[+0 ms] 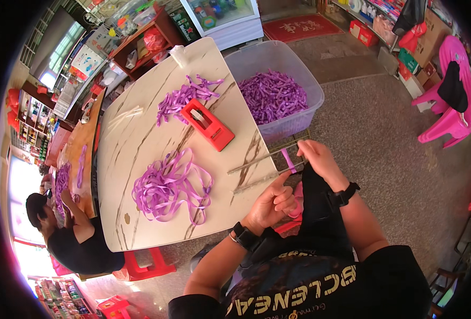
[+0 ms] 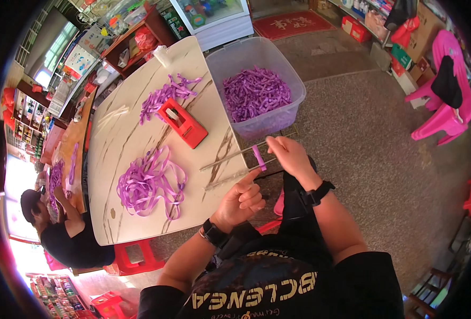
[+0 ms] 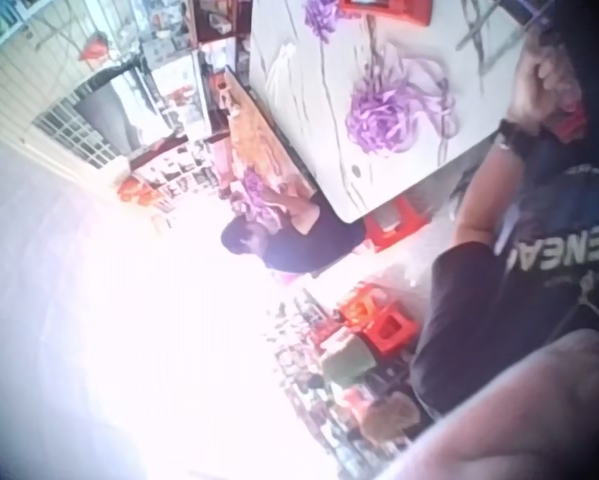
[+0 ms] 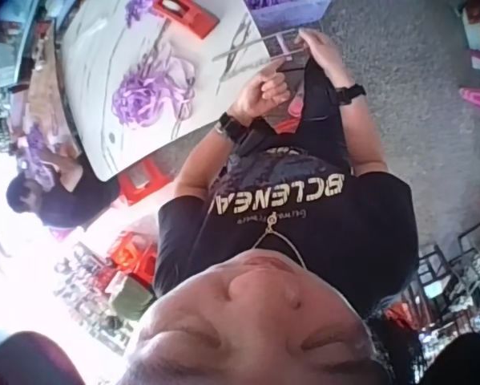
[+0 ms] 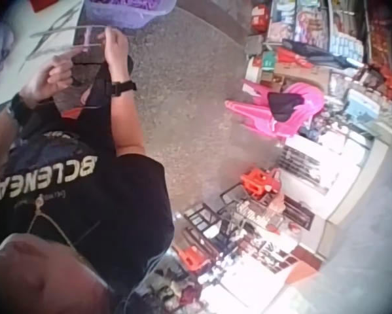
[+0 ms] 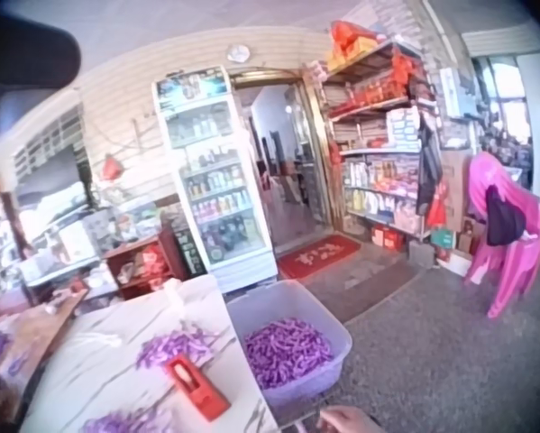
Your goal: Manufacturing decorative bows from purple ribbon using a wooden jig.
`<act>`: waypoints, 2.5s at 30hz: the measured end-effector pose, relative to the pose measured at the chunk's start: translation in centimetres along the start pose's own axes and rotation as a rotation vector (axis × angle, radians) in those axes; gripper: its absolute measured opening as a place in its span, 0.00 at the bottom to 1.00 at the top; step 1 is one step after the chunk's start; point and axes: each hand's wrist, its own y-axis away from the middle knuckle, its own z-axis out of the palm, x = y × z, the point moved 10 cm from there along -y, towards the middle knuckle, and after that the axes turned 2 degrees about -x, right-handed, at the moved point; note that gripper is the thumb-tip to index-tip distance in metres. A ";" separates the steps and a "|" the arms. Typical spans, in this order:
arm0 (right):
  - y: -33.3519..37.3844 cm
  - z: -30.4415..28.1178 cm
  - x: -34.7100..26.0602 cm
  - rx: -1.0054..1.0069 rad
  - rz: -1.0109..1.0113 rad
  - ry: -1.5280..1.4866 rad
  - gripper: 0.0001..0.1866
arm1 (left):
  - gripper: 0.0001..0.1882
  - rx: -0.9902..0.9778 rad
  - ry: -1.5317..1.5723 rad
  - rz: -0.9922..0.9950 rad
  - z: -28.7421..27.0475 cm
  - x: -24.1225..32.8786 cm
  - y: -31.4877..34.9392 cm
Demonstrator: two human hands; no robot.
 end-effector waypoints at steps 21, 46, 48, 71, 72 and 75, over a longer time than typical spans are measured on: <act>-0.1 8.5 4.4 -0.671 0.406 -0.760 0.09 | 0.23 -0.048 0.107 0.013 0.8 0.6 0.1; -0.1 8.0 3.9 -0.705 0.483 -0.901 0.10 | 0.23 0.045 -0.205 0.023 0.9 2.7 4.3; 0.3 8.0 3.5 -0.678 0.519 -0.885 0.09 | 0.21 0.118 -0.408 0.140 0.1 5.6 6.4; -22.6 9.2 -25.2 -0.548 -0.288 0.491 0.11 | 0.19 0.195 -0.081 0.544 -5.6 13.5 13.4; -24.0 11.0 -25.8 -0.547 -0.257 0.485 0.11 | 0.19 0.202 -0.090 0.536 -5.7 13.4 13.5; -28.5 15.3 -25.6 -0.443 -0.266 0.348 0.10 | 0.18 0.203 -0.105 0.532 -5.9 13.4 13.7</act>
